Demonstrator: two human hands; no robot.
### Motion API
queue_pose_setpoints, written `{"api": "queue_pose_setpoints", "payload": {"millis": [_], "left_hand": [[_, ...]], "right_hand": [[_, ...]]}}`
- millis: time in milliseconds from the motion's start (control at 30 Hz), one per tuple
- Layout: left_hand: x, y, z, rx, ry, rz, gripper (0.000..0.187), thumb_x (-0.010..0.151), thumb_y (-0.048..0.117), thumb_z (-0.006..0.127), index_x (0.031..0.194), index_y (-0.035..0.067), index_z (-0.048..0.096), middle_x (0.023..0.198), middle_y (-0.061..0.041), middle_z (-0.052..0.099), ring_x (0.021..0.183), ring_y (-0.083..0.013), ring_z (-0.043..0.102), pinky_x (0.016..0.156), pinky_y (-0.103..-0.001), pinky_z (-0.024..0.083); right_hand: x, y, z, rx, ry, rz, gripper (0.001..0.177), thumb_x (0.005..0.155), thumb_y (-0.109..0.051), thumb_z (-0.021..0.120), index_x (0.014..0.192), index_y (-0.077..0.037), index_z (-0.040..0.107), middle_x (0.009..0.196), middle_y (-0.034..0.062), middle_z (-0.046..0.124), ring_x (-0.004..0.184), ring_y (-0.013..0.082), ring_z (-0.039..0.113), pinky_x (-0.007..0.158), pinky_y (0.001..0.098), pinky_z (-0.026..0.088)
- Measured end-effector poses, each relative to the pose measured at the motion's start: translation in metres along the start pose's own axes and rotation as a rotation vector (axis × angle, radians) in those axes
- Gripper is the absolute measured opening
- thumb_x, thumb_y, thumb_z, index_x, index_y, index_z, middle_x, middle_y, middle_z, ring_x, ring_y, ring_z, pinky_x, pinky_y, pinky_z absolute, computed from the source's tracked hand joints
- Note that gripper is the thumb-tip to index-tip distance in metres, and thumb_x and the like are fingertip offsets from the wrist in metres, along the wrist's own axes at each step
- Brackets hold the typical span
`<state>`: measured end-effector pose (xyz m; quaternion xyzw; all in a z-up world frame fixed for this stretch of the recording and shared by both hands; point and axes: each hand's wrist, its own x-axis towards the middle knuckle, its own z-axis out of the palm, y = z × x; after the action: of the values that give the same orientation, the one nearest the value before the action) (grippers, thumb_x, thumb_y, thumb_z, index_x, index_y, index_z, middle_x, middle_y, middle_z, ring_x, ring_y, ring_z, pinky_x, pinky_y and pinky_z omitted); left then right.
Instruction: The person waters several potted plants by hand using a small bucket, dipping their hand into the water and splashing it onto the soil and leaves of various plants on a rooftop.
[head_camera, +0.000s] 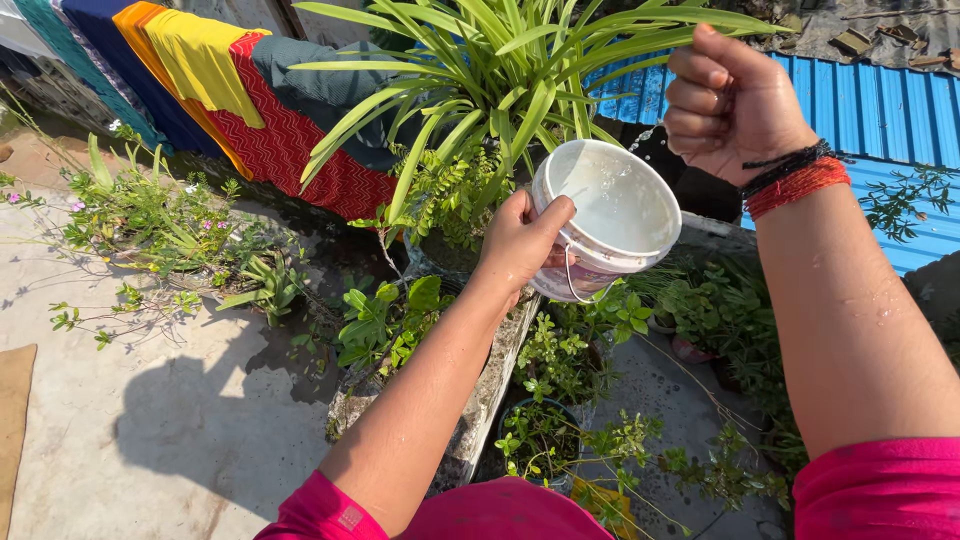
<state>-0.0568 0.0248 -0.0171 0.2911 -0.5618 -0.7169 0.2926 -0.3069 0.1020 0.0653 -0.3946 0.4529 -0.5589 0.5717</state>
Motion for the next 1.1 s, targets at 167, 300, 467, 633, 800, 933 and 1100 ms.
{"api": "queue_pose_setpoints", "payload": {"millis": [167,300,467,633,800,933,1100], "left_hand": [[-0.003,0.004,-0.008,0.008,0.034,-0.027,0.036,0.084,0.027,0.070,0.102,-0.002,0.062,0.089,-0.005,0.064,0.069,-0.0115,0.067,0.053,-0.028,0.064],[-0.003,0.006,-0.010,0.013,0.053,-0.042,0.036,0.086,0.027,0.071,0.099,-0.004,0.059,0.087,-0.006,0.059,0.068,-0.0138,0.066,0.052,-0.029,0.064],[-0.001,0.007,-0.007,0.027,0.060,-0.054,0.031,0.082,0.027,0.070,0.096,0.001,0.060,0.087,-0.003,0.060,0.071,-0.0110,0.067,0.052,-0.028,0.065],[0.002,0.004,0.003,0.020,0.054,-0.034,0.037,0.083,0.026,0.075,0.084,0.000,0.049,0.083,-0.005,0.052,0.062,-0.0143,0.065,0.050,-0.030,0.065],[0.003,-0.002,0.014,0.081,0.028,0.019,0.037,0.081,0.027,0.074,0.079,0.004,0.046,0.075,-0.005,0.057,0.054,-0.0162,0.069,0.044,-0.030,0.060],[0.003,-0.007,0.010,0.099,0.032,0.009,0.042,0.082,0.028,0.075,0.075,0.004,0.041,0.070,-0.005,0.054,0.052,-0.0178,0.069,0.042,-0.031,0.058],[0.001,-0.013,-0.004,0.028,0.060,-0.034,0.033,0.083,0.027,0.074,0.085,0.002,0.053,0.078,-0.005,0.058,0.058,-0.0144,0.067,0.047,-0.029,0.061]], "right_hand": [[0.013,0.006,-0.020,-0.456,0.494,0.126,0.035,0.108,-0.035,0.053,0.083,-0.012,0.059,0.062,-0.0078,0.032,0.052,0.0070,0.026,0.047,0.0256,0.023],[0.017,0.022,-0.057,-0.376,0.300,-0.219,0.024,0.110,-0.030,0.059,0.102,-0.008,0.068,0.076,-0.0037,0.056,0.065,0.0078,0.049,0.062,0.0240,0.043],[0.014,0.028,-0.045,-0.450,0.390,-0.288,0.028,0.107,-0.028,0.069,0.122,-0.005,0.072,0.106,0.0020,0.071,0.094,0.0085,0.065,0.092,0.0280,0.055],[0.027,0.055,-0.014,-1.151,-0.027,0.246,0.027,0.086,-0.022,0.078,0.112,-0.013,0.082,0.098,0.0030,0.084,0.090,0.0122,0.074,0.089,0.0330,0.057],[0.054,0.136,-0.024,-1.454,-0.234,0.416,0.018,0.089,-0.028,0.068,0.101,-0.016,0.064,0.090,-0.0033,0.064,0.080,0.0102,0.057,0.076,0.0297,0.045],[0.050,0.118,-0.006,-1.156,-0.198,0.437,0.025,0.098,-0.033,0.056,0.081,-0.017,0.047,0.074,-0.0066,0.040,0.063,0.0089,0.033,0.057,0.0283,0.029],[-0.010,-0.008,-0.007,0.291,-0.182,-0.191,0.051,0.118,-0.031,0.046,0.070,-0.020,0.032,0.063,-0.0088,0.022,0.053,0.0058,0.018,0.046,0.0239,0.019]]}}
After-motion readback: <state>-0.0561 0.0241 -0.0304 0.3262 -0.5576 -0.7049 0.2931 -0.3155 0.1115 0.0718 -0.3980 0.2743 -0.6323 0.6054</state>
